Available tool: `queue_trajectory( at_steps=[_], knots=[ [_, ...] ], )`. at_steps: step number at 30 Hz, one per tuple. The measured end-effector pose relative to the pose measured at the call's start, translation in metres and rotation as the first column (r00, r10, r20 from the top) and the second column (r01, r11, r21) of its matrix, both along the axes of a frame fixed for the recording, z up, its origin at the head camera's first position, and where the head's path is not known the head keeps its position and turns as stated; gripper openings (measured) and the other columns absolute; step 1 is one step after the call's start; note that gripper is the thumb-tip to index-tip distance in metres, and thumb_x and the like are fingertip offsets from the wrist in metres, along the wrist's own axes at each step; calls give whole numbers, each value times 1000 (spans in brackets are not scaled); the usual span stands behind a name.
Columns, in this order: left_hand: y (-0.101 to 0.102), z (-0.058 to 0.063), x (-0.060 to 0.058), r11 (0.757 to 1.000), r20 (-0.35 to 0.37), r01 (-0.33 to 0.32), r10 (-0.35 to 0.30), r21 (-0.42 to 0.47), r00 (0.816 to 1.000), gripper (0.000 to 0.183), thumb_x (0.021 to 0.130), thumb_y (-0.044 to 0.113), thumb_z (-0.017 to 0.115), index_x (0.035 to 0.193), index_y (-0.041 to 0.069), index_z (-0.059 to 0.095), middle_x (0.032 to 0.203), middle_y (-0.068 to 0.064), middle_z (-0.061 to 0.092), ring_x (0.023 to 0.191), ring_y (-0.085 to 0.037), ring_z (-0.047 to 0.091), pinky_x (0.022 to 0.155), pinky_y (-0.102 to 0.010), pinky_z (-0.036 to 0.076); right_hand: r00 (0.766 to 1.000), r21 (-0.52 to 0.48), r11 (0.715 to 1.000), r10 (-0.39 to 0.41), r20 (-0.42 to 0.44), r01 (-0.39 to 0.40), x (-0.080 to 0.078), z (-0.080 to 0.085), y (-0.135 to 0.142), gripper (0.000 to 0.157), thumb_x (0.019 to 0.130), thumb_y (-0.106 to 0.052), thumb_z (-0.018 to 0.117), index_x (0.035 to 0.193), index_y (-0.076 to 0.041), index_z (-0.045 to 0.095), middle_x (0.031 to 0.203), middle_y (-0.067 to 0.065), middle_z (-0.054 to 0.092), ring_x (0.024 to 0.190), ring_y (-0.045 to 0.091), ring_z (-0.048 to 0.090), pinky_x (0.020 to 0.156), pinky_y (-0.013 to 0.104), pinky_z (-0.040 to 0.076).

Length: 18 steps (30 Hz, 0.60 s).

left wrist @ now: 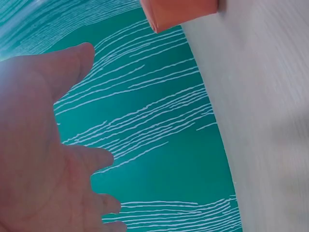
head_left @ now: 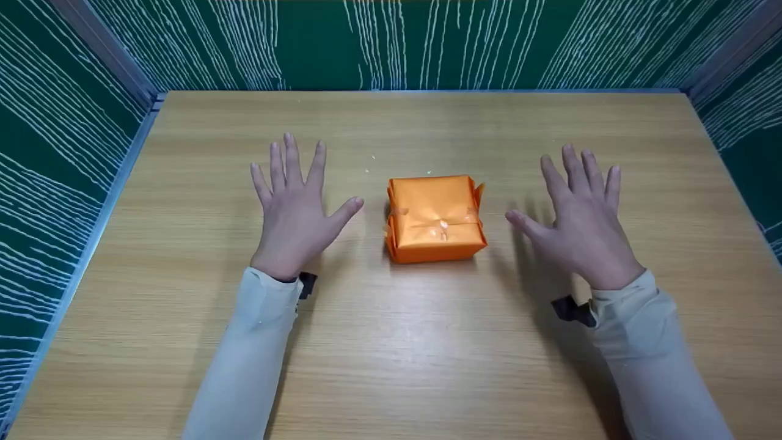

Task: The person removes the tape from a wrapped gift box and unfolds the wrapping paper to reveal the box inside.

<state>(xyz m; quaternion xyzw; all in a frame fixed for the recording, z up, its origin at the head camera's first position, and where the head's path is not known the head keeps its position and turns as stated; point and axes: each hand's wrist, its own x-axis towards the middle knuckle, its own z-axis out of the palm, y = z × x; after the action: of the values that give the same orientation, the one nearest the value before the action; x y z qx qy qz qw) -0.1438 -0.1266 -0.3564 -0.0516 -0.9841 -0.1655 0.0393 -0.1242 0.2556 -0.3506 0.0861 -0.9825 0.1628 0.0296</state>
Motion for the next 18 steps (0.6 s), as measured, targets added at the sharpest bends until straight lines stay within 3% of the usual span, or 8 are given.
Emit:
queue_trajectory(
  at_steps=[5, 10, 14, 18],
  knots=[
    [9, -1, 3, 1000, -10, 16, -17, -8, 1000, 98, 94, 72, 53, 167, 24, 9, 171, -11, -20, 157, -34, -20, 118, -59, -21, 1000, 0, 1000, 12, 15, -12, 2, 1, -2, 98, 95, -59, 65, 163, -3, 24, 171, 23, 4, 157, 45, -3, 118, 62, -21],
    [31, -8, 9, 991, 9, 131, -131, -11, 991, 94, 95, 68, 57, 167, 24, 14, 173, -11, -13, 159, -33, -14, 124, -58, -8, 999, -16, 1000, 12, 36, -11, 5, 4, -4, 95, 96, -58, 65, 163, -5, 25, 170, 24, 13, 157, 45, 5, 122, 60, -14],
    [48, -9, 14, 977, 2, 211, -211, -7, 977, 83, 98, 60, 58, 165, 20, 28, 172, -12, 13, 159, -33, 9, 127, -53, 10, 1000, -47, 999, 17, 26, -16, 7, 9, -5, 86, 96, -54, 66, 160, -5, 36, 160, 28, 37, 148, 50, 30, 124, 63, 9],
    [65, -16, 20, 943, -10, 331, -331, 13, 944, 70, 101, 56, 56, 158, 16, 43, 164, -12, 34, 154, -31, 27, 124, -50, 25, 1000, -62, 998, 24, 11, -23, 10, 13, -7, 73, 97, -48, 69, 152, -4, 49, 149, 27, 51, 137, 49, 45, 115, 67, 30]
  ],
)
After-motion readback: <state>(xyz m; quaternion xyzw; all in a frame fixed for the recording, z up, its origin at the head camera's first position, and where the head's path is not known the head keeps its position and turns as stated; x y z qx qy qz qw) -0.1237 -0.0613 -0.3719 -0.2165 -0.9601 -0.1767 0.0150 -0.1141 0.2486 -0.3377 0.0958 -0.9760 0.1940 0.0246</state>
